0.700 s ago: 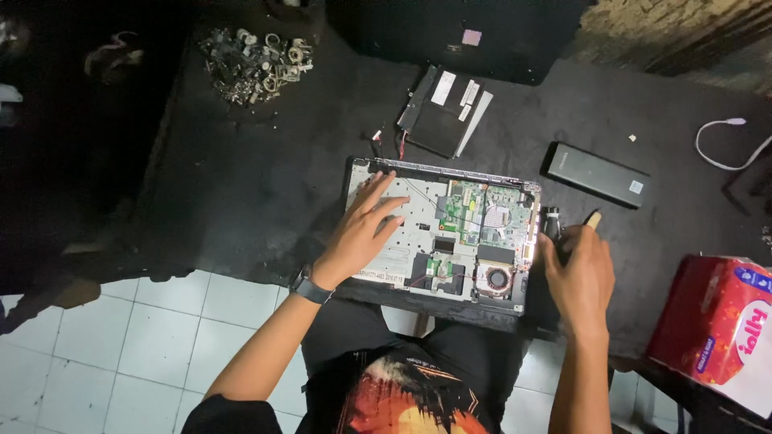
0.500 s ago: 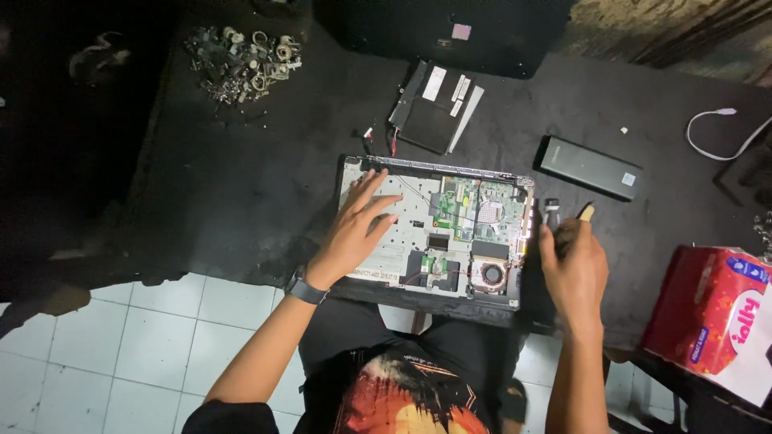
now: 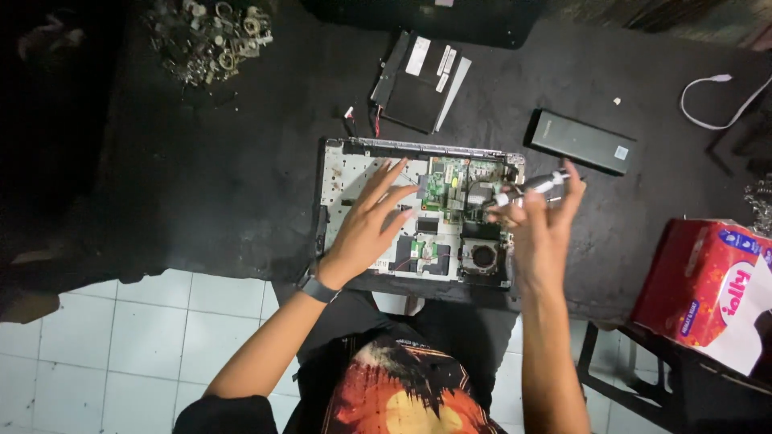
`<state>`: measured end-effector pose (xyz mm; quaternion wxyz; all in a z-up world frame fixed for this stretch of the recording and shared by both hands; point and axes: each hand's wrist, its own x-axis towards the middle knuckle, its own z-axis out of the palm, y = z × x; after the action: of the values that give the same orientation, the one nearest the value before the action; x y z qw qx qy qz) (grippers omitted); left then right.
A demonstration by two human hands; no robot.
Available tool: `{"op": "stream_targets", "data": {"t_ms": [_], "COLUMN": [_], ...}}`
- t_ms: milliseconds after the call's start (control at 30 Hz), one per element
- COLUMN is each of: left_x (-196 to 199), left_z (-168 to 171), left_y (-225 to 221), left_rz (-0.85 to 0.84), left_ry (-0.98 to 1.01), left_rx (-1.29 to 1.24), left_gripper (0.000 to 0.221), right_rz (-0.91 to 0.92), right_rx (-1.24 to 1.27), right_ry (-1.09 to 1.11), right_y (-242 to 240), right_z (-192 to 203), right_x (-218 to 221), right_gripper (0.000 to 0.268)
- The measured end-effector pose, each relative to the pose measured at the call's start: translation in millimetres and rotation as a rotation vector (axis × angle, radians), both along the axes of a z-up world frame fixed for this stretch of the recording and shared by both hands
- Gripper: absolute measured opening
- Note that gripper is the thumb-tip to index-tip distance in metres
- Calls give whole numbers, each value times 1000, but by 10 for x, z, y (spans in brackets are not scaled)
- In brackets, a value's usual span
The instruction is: Removing a laptop battery and cleaning the internal components using a brush and screwdriver.
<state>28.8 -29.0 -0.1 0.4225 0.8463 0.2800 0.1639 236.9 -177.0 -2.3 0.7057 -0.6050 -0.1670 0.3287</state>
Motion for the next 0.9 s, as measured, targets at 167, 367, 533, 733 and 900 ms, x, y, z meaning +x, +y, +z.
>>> {"op": "stream_targets", "data": {"t_ms": [167,367,533,733,900], "left_x": [60,64,70,78,73], "left_z": [-182,-150,-168,-149,-118], "left_y": [-26,-30,-17,-28,-23], "left_rz": [-72,-114,-103,-79,-82], "left_ry": [110,187,168,152,125], "left_rx": [222,263,279,260,244], "left_gripper": [44,44,42,41,40], "right_rz": [78,141,116,146,132], "right_rx": [34,7,35,23,40], "right_ry": [-423,-759,-862,-871,-921], "right_y": [35,-272,-284,-189,-182], "right_z": [-238,-1082,-1237,-1063,-1149], "right_x": [-256,-200,-217,-289,-257], "right_gripper": [81,78,81,79,80]}}
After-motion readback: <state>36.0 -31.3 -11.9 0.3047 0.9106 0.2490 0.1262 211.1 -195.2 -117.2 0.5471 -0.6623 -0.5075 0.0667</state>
